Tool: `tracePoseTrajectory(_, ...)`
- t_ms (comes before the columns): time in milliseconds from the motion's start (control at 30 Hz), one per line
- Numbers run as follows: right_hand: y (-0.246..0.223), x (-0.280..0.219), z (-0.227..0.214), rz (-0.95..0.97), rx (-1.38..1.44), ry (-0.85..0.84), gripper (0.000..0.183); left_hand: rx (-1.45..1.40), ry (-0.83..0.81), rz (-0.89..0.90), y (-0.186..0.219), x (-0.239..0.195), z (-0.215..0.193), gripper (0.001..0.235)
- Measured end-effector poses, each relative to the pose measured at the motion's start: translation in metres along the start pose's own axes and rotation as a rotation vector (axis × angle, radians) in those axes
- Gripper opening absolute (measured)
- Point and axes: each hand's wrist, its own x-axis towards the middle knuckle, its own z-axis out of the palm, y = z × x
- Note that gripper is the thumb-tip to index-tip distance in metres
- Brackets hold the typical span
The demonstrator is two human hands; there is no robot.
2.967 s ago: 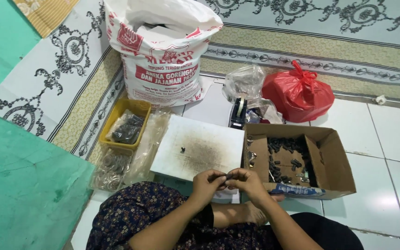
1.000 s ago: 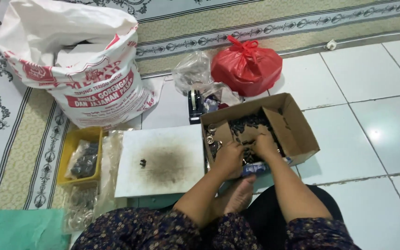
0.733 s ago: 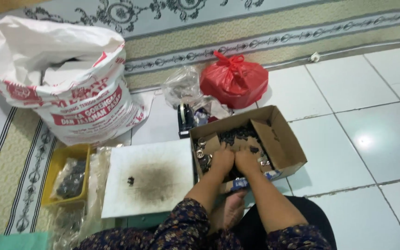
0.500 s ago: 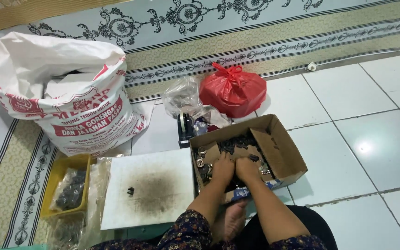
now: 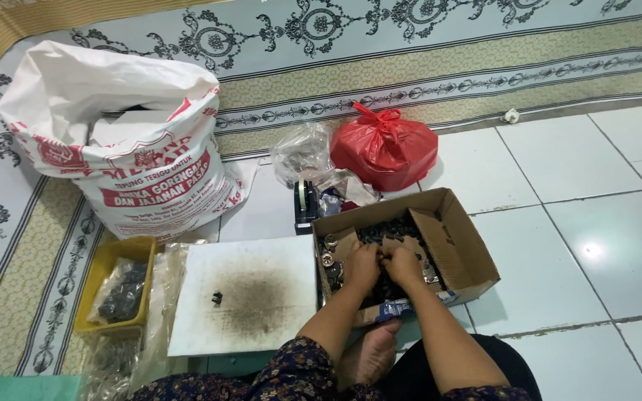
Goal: A person sits on the floor and packs small metal pins or components from a box into small plastic bags.
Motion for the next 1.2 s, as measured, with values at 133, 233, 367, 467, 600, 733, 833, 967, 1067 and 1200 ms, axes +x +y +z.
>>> tracePoseTrajectory(133, 0.012, 0.011, 0.004, 0.001, 0.277, -0.002, 0.032, -0.267, 0.055, -0.172, 0.012, -0.007, -0.051, 0.007)
tracePoseTrajectory(233, 0.016, 0.01, 0.005, 0.06, 0.515, -0.022, 0.036, -0.402, 0.019, -0.267, 0.013, -0.02, -0.069, 0.01)
tracePoseTrajectory(367, 0.024, 0.009, 0.017, 0.039, 0.662, -0.142, 0.034, -0.519, 0.05, -0.328, 0.011, -0.048, -0.083, 0.012)
tracePoseTrajectory(467, 0.014, -0.004, 0.019, -0.028, 0.636, -0.159, 0.027, -0.519, 0.112, -0.335, 0.022, -0.07, -0.108, 0.016)
tracePoseTrajectory(600, 0.002, -0.016, 0.042, -0.106, 0.603, -0.127, 0.018, -0.33, 0.201, -0.244, 0.029, -0.097, -0.137, 0.019)
tracePoseTrajectory(733, -0.032, -0.054, 0.05, -0.161, 0.428, -0.087, 0.018, -0.321, 0.214, -0.254, 0.019, -0.13, -0.139, 0.01)
tracePoseTrajectory(833, -0.085, -0.116, 0.041, -0.021, 0.194, -0.103, 0.015, -0.419, 0.246, -0.357, 0.016, -0.158, -0.147, 0.013)
tracePoseTrajectory(967, -0.079, -0.125, 0.086, -0.111, 0.304, -0.136, 0.014, -0.504, 0.269, -0.414, -0.01, -0.193, -0.147, 0.014)
tracePoseTrajectory(1067, -0.09, -0.136, 0.102, -0.221, 0.378, -0.11, 0.01, -0.815, 0.184, -0.663, -0.026, -0.208, -0.153, 0.018)
tracePoseTrajectory(1200, -0.099, -0.142, 0.105, -0.218, 0.39, -0.1, 0.012, -1.163, 0.09, -0.906, -0.03, -0.206, -0.161, 0.024)
